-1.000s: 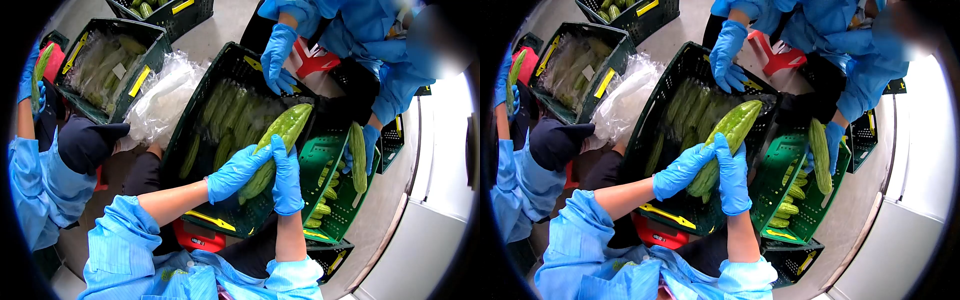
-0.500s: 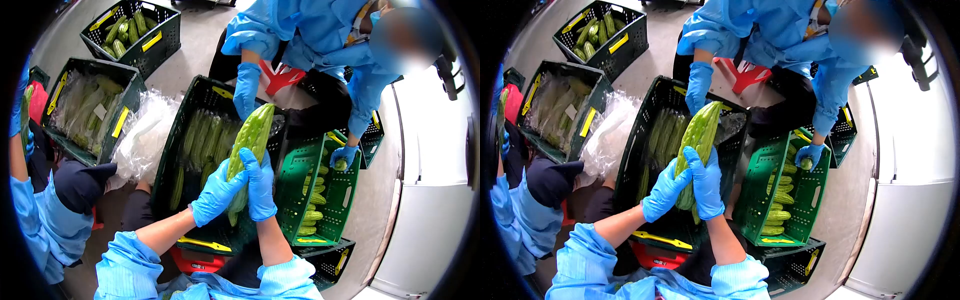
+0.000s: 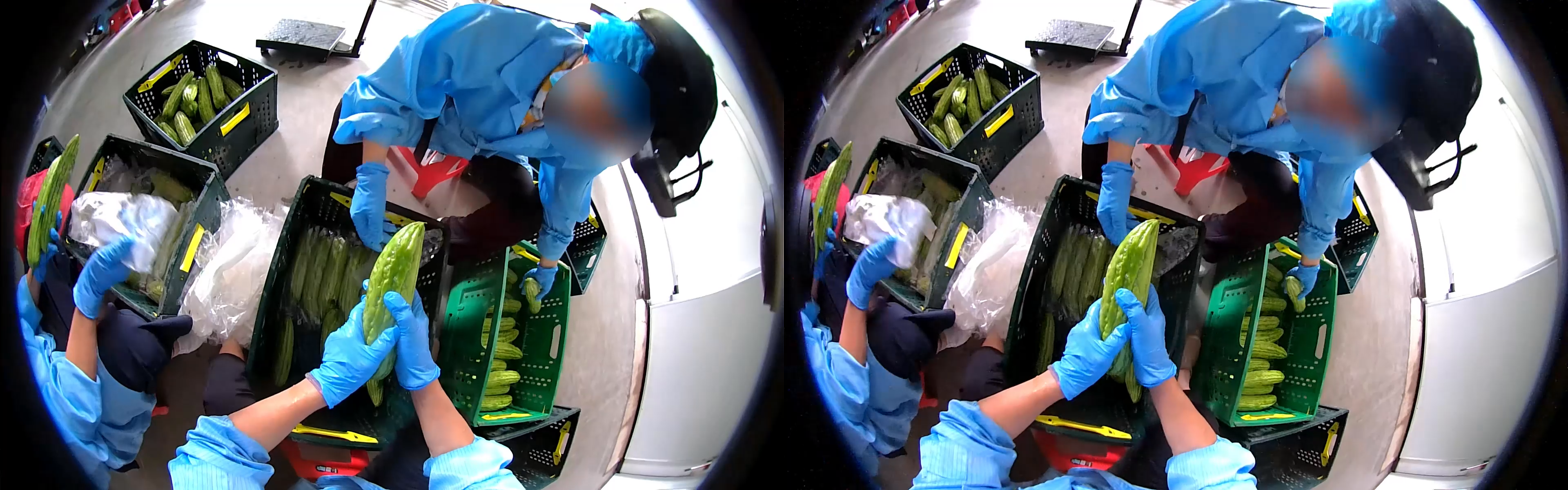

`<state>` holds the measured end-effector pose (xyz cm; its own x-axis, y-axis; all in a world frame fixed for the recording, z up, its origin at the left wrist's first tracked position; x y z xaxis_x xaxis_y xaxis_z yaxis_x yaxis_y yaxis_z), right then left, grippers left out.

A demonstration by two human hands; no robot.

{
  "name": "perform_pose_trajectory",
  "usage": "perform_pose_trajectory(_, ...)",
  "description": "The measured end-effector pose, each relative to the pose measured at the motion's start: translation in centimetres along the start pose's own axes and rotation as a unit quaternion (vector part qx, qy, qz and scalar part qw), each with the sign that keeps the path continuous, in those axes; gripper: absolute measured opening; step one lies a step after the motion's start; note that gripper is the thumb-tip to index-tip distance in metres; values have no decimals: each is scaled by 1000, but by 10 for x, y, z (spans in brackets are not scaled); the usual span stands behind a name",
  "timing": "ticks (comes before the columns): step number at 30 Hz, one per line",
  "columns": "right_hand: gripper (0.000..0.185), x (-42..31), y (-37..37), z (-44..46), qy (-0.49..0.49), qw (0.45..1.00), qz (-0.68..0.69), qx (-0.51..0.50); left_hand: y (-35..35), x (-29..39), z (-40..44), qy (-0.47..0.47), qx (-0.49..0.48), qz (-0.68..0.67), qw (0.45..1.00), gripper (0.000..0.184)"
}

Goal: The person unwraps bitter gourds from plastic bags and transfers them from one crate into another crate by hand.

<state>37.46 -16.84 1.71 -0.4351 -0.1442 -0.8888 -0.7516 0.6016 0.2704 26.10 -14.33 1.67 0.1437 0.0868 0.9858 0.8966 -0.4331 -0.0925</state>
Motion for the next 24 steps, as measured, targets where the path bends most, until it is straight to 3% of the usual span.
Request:
perform_pose_trajectory(8,51,7,-7,2,21,1000,-12,-3,4,-10,-3,-45,-14,25,999,53)
perform_pose_trajectory(14,53,3,-4,0,22,1000,-3,-2,4,-9,-2,-27,-21,3,999,51)
perform_pose_trajectory(17,56,6,-8,1,-17,999,-37,5,4,-10,-2,-15,-23,19,999,54)
perform_pose_trajectory(20,57,-8,-8,-19,-137,989,-52,-11,-4,6,-5,94,-44,47,993,71)
perform_pose_trajectory(23,54,-7,-6,-15,-122,991,-43,21,0,-3,-3,88,-18,32,995,72)
perform_pose_trajectory(24,56,-5,-7,-11,-62,995,-70,42,2,-8,-2,50,-10,11,999,73)
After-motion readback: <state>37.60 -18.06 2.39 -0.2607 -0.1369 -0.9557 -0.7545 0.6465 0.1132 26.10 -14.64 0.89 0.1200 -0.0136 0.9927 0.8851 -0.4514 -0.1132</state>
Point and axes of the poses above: each hand's wrist, its own z-axis towards the middle knuckle, its own y-axis out of the palm, x = y × z, the point moved 5 cm from there along z, towards the middle knuckle, and after that the axes turned 5 degrees about x, right-handed, at the moved point
